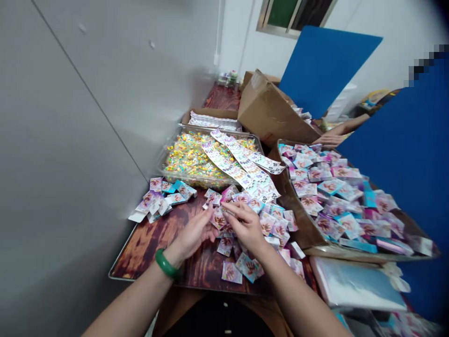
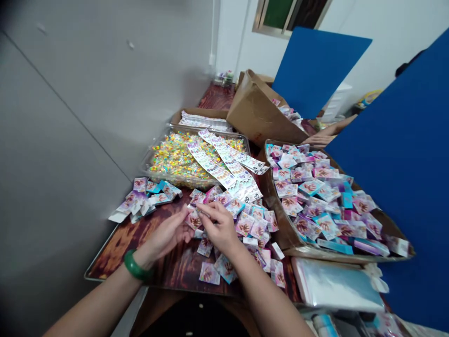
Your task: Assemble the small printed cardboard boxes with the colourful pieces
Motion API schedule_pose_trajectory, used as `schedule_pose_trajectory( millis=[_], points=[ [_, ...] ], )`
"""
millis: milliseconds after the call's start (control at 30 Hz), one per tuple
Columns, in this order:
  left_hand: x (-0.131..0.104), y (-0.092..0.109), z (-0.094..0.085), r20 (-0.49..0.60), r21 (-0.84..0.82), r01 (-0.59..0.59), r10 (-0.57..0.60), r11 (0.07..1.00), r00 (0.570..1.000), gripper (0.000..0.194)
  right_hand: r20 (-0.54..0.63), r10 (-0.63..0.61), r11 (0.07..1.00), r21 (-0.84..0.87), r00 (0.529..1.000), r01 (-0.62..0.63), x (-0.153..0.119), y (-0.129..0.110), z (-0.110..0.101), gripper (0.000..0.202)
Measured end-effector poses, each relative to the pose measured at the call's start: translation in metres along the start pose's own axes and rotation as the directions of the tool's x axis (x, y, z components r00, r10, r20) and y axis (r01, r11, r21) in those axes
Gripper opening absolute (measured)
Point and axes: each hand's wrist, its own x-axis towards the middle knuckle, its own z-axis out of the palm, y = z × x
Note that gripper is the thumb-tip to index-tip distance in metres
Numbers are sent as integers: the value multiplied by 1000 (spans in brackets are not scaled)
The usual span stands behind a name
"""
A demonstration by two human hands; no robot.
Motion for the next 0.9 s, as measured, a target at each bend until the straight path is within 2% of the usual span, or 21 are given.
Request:
schedule_pose_trajectory(
  millis=[67,167,267,367,433,500,633,733,800,900],
  points=[
    [-2,-3,7,-1,30,-80,80,996,997,48,-29,64,995,79,998,-61,1,-4,-4,31],
    [-1,-6,18,-10,129,-132,134,983,991,45,-71,133,981,154,989,-121,2,-10,-10,29],
    [-2,1,25,62,195,-177,168,965,984,41,-111,212,964,189,971,-189,3,-12,-21,23],
    [-5,12,28,156,155,-225,201,962,967,46,-159,350,914,274,923,-299,4,-13,-33,27],
    [-5,15,27,177,140,-232,206,963,962,47,-168,428,866,356,888,-350,4,-12,-38,38],
    [-4,14,25,169,149,-244,218,958,961,44,-173,439,852,392,882,-347,3,-13,-39,37],
    [-1,4,24,135,156,-295,276,943,952,41,-218,322,913,330,921,-241,2,-17,-34,10],
    [-1,0,27,127,175,-316,297,933,946,41,-215,327,921,290,920,-259,3,-21,-41,9],
    [0,3,26,161,196,-321,292,927,943,46,-197,402,904,239,894,-354,5,-19,-59,16],
    [2,11,19,162,271,-319,283,908,945,50,-189,519,853,54,834,-518,13,-5,-101,29]
  ],
)
